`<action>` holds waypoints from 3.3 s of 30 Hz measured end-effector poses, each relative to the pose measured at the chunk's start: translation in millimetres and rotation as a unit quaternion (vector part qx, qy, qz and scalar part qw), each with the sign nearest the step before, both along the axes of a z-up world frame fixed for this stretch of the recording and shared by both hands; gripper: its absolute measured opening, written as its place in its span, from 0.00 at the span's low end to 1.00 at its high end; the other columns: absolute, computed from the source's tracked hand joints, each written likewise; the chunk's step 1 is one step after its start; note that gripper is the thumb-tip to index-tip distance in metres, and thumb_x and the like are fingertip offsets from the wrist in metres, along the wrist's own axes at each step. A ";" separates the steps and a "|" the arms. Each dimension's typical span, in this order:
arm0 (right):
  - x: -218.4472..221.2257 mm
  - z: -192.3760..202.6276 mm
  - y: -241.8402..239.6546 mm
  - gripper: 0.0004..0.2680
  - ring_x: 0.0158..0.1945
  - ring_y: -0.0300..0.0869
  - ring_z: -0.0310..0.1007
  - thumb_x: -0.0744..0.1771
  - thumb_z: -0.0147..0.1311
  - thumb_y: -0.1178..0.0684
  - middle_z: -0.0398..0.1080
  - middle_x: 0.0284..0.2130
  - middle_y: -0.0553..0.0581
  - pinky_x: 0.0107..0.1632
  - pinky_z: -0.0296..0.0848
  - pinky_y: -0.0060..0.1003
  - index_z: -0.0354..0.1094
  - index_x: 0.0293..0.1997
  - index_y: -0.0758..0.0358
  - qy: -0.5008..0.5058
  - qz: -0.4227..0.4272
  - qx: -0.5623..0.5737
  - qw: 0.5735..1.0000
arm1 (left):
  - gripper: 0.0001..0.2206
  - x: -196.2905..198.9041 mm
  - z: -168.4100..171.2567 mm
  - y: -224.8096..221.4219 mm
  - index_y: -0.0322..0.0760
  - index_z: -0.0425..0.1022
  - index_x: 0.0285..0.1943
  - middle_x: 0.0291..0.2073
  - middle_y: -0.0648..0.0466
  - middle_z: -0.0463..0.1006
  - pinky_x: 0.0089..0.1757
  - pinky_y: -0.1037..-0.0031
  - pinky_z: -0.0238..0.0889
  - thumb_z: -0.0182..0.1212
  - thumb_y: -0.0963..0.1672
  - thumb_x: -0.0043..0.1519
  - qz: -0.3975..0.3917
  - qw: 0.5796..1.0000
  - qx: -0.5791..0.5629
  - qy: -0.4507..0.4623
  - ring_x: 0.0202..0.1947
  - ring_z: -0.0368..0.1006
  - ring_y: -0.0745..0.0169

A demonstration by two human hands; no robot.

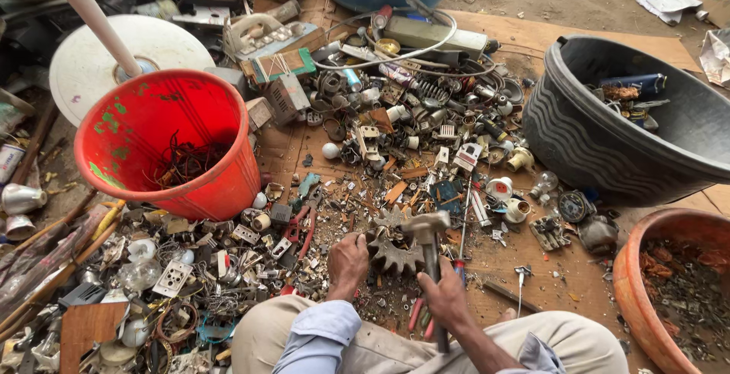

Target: The person sits on the ground and uses a hammer to break apart a wooden-framed electronic device, separating the internal components from the casing. They then pick up a metal gear and repeatedly strike it with the hammer to deform it.

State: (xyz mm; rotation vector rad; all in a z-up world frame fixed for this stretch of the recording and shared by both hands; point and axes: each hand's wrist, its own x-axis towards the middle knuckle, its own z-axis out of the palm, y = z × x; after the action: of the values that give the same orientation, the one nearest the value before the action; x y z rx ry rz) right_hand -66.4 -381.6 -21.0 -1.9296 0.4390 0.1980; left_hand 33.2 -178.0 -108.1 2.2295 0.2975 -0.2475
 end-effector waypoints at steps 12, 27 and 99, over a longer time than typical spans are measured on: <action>13.1 7.2 15.4 0.12 0.25 0.54 0.78 0.70 0.47 0.49 0.74 0.28 0.64 0.28 0.78 0.47 0.61 0.57 0.63 -0.079 0.153 -0.257 0.951 | 0.15 4.1 -17.8 0.0 0.42 0.79 0.33 0.19 0.59 0.72 0.22 0.71 0.59 0.51 0.49 0.68 -0.013 0.999 -0.008 -0.044 0.17 0.61 0.69; 6.5 6.6 16.0 0.16 0.19 0.48 0.74 0.68 0.49 0.48 0.73 0.22 0.61 0.23 0.73 0.46 0.59 0.60 0.64 -0.234 0.110 -0.238 0.936 | 0.16 4.2 -34.5 -3.3 0.41 0.77 0.30 0.19 0.57 0.68 0.23 0.70 0.55 0.51 0.50 0.67 -0.003 1.000 -0.015 0.003 0.20 0.58 0.66; 1.8 14.6 16.6 0.24 0.23 0.46 0.76 0.68 0.54 0.49 0.74 0.23 0.62 0.27 0.75 0.48 0.51 0.72 0.61 -0.303 0.084 -0.243 0.918 | 0.12 4.5 -9.3 -0.9 0.40 0.80 0.32 0.20 0.57 0.71 0.23 0.71 0.58 0.53 0.47 0.63 0.008 0.999 -0.022 0.034 0.19 0.60 0.68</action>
State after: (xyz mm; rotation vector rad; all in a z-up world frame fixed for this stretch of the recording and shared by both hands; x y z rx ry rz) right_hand -64.6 -365.0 -6.4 -2.3809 -0.1122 -0.4382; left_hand 37.6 -178.9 -117.4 2.1765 0.3440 -0.3195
